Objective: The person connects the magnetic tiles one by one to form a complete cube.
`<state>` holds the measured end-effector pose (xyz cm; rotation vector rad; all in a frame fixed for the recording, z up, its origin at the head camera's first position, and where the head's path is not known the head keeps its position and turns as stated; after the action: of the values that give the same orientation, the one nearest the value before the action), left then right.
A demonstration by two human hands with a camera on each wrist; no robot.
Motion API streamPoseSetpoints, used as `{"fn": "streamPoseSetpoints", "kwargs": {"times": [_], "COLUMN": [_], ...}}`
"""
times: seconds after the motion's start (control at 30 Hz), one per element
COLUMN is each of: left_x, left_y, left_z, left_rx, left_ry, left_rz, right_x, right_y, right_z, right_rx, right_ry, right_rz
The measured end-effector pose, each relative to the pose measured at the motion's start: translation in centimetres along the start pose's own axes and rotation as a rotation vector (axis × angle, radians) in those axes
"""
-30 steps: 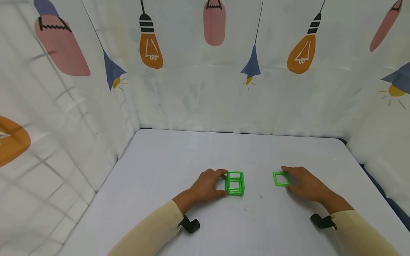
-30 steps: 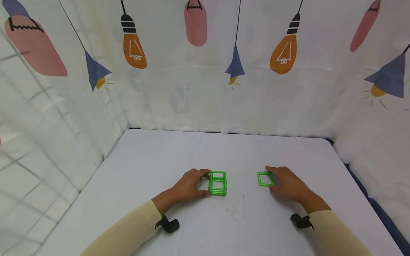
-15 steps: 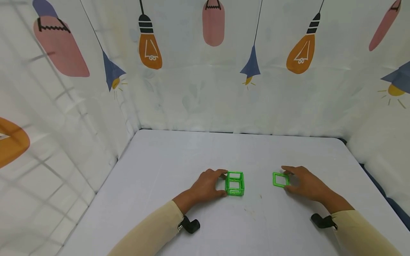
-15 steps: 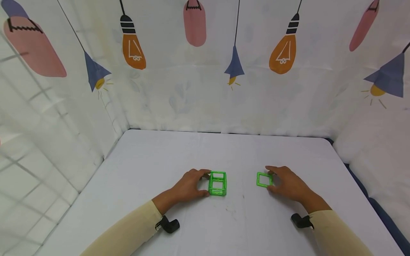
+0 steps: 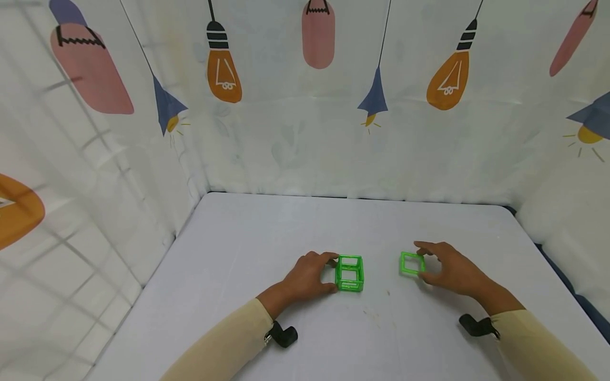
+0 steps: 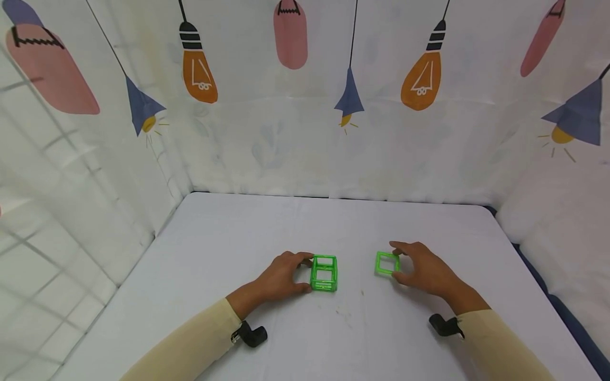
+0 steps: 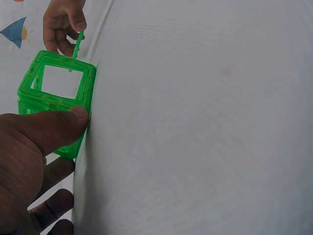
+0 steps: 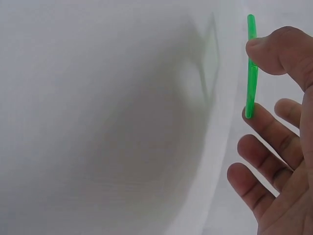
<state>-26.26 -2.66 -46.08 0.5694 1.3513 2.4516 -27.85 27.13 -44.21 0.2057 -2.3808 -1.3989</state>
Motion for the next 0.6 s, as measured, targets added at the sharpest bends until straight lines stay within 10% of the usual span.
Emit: {"fn": "streamPoseSetpoints", "kwargs": {"times": [0.6], "left_x": [-0.1], "left_y": [0.1], "left_z": [-0.1], "left_rx": [0.009], "left_ry": [0.012], "left_rz": [0.003], "right_x": [0.5], "right_y": [1.1], "right_z": [-3.7], "right_rx": [-0.022], "right_ry": [0.033], "right_rz": [0.003]}}
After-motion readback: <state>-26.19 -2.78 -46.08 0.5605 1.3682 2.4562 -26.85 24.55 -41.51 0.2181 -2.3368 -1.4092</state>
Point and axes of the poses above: each hand's wrist, its own x-axis towards the middle knuckle, its own y-axis out of the back of the hand, z = x × y, the point moved 10 cm from there along x, towards the middle knuckle, and after that the axes turned 11 degrees about z, right-handed, at the moved point
